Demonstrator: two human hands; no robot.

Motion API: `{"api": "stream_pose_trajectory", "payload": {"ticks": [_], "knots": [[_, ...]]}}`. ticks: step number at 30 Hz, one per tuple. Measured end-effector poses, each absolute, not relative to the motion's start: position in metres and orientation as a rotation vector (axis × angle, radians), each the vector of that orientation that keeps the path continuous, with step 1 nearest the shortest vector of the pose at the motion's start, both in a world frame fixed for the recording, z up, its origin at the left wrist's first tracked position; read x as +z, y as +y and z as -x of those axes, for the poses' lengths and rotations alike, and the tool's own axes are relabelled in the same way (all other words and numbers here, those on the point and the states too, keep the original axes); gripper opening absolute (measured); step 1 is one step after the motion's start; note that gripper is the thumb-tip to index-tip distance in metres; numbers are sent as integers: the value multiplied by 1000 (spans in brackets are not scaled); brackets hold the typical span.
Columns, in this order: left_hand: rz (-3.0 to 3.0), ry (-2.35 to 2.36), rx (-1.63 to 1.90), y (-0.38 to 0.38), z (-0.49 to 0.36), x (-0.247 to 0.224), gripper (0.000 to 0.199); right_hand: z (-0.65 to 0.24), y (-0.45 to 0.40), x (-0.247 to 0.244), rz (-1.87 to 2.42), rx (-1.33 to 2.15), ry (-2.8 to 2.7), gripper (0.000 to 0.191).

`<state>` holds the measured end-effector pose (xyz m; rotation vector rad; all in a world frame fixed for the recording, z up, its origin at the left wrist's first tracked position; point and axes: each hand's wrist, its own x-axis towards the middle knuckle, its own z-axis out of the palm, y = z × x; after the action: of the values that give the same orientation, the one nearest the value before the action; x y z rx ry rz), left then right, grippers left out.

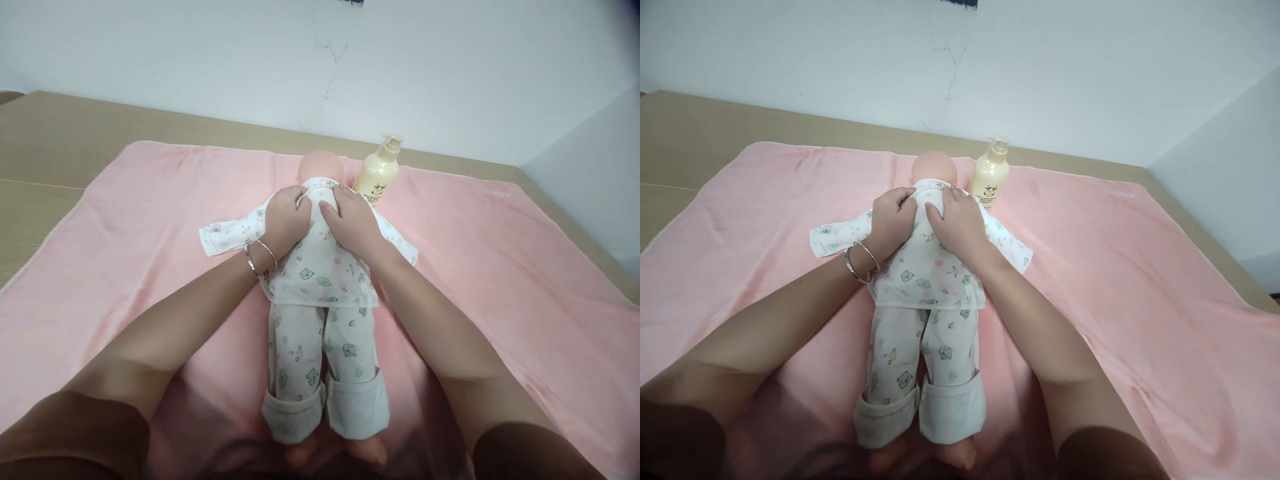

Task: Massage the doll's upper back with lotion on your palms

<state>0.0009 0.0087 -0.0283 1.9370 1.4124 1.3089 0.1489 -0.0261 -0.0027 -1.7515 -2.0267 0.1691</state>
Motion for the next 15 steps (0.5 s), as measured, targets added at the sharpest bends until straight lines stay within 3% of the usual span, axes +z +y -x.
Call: {"api": "stream_pose_trajectory", "payload": {"ticks": [15], "knots": [[-1939, 1445, 1280, 9, -1, -27, 21, -149, -26, -5, 1726, 162, -2026, 50]]}}
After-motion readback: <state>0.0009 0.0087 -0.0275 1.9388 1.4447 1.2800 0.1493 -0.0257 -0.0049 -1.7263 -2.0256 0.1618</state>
